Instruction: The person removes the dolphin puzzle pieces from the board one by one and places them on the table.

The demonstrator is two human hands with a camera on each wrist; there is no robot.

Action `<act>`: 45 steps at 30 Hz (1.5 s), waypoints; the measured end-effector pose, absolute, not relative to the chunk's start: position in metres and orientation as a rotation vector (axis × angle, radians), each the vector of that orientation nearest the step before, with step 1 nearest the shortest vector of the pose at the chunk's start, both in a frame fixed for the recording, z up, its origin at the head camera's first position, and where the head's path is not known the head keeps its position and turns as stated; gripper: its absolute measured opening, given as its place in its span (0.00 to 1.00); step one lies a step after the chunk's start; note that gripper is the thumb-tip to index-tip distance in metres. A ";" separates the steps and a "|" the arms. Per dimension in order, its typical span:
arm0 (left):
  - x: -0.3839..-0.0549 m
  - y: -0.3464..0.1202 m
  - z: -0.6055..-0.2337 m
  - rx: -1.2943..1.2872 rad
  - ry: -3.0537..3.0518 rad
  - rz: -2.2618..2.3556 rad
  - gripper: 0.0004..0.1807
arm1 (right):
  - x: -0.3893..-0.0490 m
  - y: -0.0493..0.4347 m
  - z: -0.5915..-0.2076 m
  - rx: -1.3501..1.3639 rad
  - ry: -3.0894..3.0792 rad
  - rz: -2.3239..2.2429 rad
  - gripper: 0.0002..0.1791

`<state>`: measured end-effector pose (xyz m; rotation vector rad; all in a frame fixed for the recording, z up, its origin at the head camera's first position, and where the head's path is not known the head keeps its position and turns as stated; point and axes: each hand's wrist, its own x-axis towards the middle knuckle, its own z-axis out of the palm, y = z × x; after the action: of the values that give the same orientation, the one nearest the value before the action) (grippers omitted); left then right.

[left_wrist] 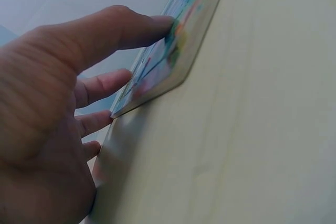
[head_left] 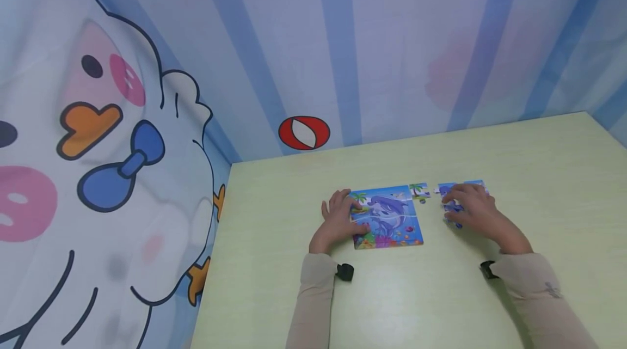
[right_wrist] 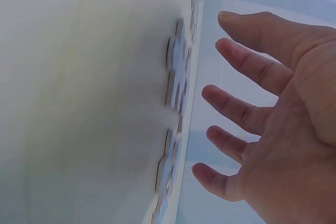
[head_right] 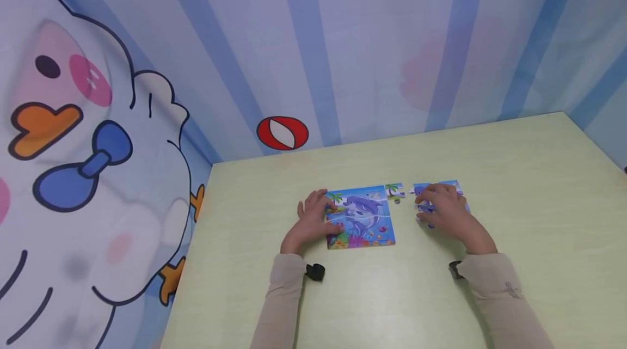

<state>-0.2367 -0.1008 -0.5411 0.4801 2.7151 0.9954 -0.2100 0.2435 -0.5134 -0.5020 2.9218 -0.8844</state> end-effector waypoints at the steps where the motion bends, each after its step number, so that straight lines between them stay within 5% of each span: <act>1: -0.237 -0.101 -0.541 0.480 2.716 0.996 0.23 | -0.211 0.240 -0.513 -0.520 2.924 -0.895 0.15; 45: -0.238 -0.103 -0.544 0.496 2.729 0.986 0.24 | -0.230 0.117 -0.511 -0.793 2.791 -0.762 0.12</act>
<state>-0.2378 -0.1030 -0.5438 0.4965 2.7292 0.9863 -0.2305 0.1169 -0.5108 -0.7928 2.7911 -0.7621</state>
